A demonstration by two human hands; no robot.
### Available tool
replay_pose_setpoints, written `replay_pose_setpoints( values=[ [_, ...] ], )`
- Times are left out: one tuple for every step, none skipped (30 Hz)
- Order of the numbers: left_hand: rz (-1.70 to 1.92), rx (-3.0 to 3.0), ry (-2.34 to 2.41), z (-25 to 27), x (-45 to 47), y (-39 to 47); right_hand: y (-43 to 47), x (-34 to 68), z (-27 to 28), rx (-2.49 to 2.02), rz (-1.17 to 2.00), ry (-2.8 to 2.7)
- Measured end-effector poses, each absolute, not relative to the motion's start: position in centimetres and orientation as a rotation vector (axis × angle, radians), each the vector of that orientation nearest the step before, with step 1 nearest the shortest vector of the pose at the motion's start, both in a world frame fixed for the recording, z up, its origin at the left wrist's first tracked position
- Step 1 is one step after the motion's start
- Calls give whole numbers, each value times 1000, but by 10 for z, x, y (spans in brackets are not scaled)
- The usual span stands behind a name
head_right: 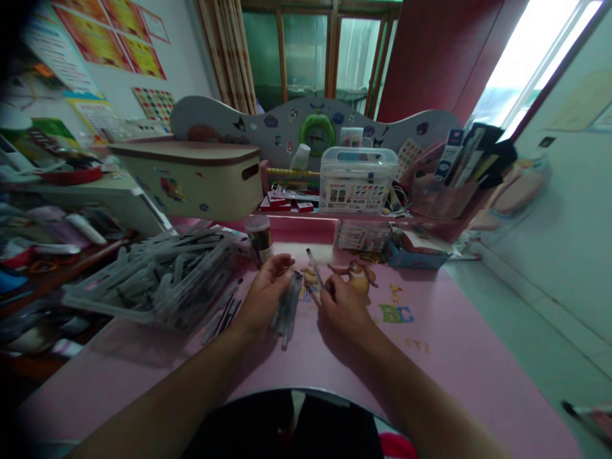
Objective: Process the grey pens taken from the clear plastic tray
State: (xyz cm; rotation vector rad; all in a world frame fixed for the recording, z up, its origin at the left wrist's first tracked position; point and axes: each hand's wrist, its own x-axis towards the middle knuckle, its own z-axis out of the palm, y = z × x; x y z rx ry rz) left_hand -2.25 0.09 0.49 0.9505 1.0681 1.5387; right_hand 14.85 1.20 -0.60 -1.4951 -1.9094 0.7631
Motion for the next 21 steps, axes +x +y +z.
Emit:
replay_pose_setpoints(
  values=[
    [1524, 946, 1036, 2, -22, 1, 12, 148, -9, -1360, 989, -1813],
    [1498, 952, 1003, 1, -22, 0, 11, 147, -11, -1239, 1221, -1711],
    [1462, 959, 968, 1, -21, 0, 9, 145, -12, -1131, 1427, -1608],
    [1418, 955, 924, 1, -21, -2, 6, 143, -13, -1048, 1599, -1512],
    [1383, 941, 893, 2, -20, -3, 3, 140, -12, -989, 1693, -1410],
    [1352, 921, 875, 3, -19, -5, 0, 138, -12, -948, 1771, -1316],
    [1331, 899, 866, 4, -18, -7, -2, 136, -11, -922, 1828, -1228],
    [1317, 875, 860, 4, -17, -9, -3, 134, -10, -907, 1877, -1150],
    [1307, 853, 852, 4, -15, -11, -4, 133, -10, -897, 1922, -1089],
    [1297, 831, 838, 3, -14, -13, -4, 132, -11, -887, 1954, -1044],
    [1287, 812, 816, 2, -12, -15, -4, 132, -12, -873, 1972, -1012],
    [1278, 797, 791, 0, -11, -15, -4, 132, -13, -853, 1981, -986],
    [1272, 791, 764, -2, -9, -15, -3, 132, -14, -837, 1987, -970],
    [1268, 795, 738, -4, -8, -14, -3, 133, -15, -825, 1996, -962],
    [1270, 804, 716, -6, -7, -13, -3, 133, -15, -822, 2009, -962],
    [1281, 817, 701, -9, -6, -11, -3, 134, -15, -827, 2025, -970],
    [1294, 833, 694, -11, -6, -9, -3, 135, -14, -839, 2045, -987],
    [1306, 849, 688, -13, -7, -7, -4, 135, -13, -852, 2059, -1001],
    [1315, 861, 683, -14, -7, -5, -5, 136, -12, -862, 2067, -1003],
    [1321, 867, 678, -15, -8, -3, -6, 135, -11, -869, 2070, -991],
    [1327, 867, 677, -16, -9, -3, -7, 135, -10, -873, 2072, -972]
  ],
)
